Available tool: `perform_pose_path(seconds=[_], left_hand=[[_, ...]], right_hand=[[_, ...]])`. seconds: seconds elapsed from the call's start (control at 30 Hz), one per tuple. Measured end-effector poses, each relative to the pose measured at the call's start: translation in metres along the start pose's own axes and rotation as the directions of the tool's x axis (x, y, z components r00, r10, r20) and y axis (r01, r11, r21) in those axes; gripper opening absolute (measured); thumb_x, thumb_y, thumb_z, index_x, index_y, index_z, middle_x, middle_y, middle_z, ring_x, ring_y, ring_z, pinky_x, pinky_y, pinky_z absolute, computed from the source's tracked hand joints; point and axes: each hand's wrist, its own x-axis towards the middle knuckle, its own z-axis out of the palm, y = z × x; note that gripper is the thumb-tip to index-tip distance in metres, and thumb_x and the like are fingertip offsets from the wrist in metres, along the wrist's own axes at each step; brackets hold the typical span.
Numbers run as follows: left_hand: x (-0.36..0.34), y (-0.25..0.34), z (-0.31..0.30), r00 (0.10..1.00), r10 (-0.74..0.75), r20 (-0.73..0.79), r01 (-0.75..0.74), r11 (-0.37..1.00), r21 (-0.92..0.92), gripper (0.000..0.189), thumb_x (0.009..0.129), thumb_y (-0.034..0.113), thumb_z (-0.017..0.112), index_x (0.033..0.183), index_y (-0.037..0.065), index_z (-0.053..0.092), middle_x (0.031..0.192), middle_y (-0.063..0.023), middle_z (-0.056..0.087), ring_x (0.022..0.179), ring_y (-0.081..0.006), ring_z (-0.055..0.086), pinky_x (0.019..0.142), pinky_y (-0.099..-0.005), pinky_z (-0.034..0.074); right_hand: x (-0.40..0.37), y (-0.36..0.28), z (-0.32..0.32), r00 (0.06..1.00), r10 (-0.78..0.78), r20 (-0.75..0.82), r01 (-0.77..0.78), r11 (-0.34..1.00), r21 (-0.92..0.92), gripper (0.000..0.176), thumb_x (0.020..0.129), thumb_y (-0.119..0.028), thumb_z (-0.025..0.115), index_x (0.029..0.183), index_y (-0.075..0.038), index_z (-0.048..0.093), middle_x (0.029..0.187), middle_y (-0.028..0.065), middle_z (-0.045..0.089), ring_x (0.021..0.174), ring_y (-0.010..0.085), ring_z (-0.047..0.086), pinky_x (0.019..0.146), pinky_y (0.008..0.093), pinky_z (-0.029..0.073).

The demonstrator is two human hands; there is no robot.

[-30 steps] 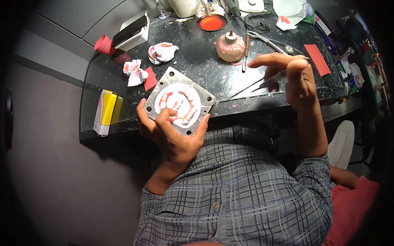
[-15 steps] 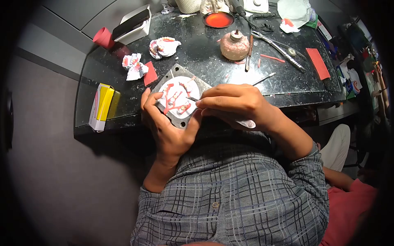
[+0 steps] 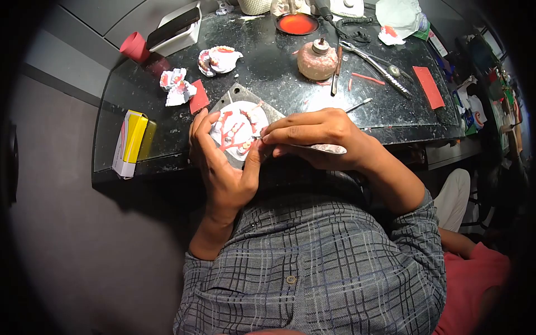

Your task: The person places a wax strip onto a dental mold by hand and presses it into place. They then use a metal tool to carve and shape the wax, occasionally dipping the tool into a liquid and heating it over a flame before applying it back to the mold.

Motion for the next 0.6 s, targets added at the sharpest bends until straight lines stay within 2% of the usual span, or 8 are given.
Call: perform_pose_path(seconds=[0.43, 0.6], left_hand=[[-0.0009, 0.0052, 0.0013, 1.0, 0.016, 0.02, -0.017, 0.997, 0.072, 0.074, 0.086, 0.032, 0.078, 0.139, -0.005, 0.04, 0.141, -0.0324, 0.039, 0.135, -0.0502, 0.037, 0.114, -0.0605, 0.026], [-0.0022, 0.0051, 0.0024, 1.0, 0.008, 0.013, -0.009, 0.996, 0.094, 0.073, 0.086, 0.031, 0.079, 0.138, -0.003, 0.041, 0.141, -0.0317, 0.039, 0.135, -0.0502, 0.037, 0.113, -0.0605, 0.027]], right_hand=[[0.0073, -0.003, -0.0091, 0.991, 0.073, 0.11, -0.078, 0.996, 0.039, 0.031, 0.084, 0.002, 0.072, 0.114, -0.002, 0.072, 0.109, 0.0136, 0.075, 0.095, 0.0317, 0.075, 0.078, 0.0365, 0.06], [0.0015, 0.0018, -0.0074, 0.988, 0.054, 0.145, -0.058, 0.998, 0.023, 0.038, 0.081, 0.003, 0.069, 0.119, -0.001, 0.07, 0.112, 0.0141, 0.074, 0.095, 0.0319, 0.075, 0.079, 0.0372, 0.061]])
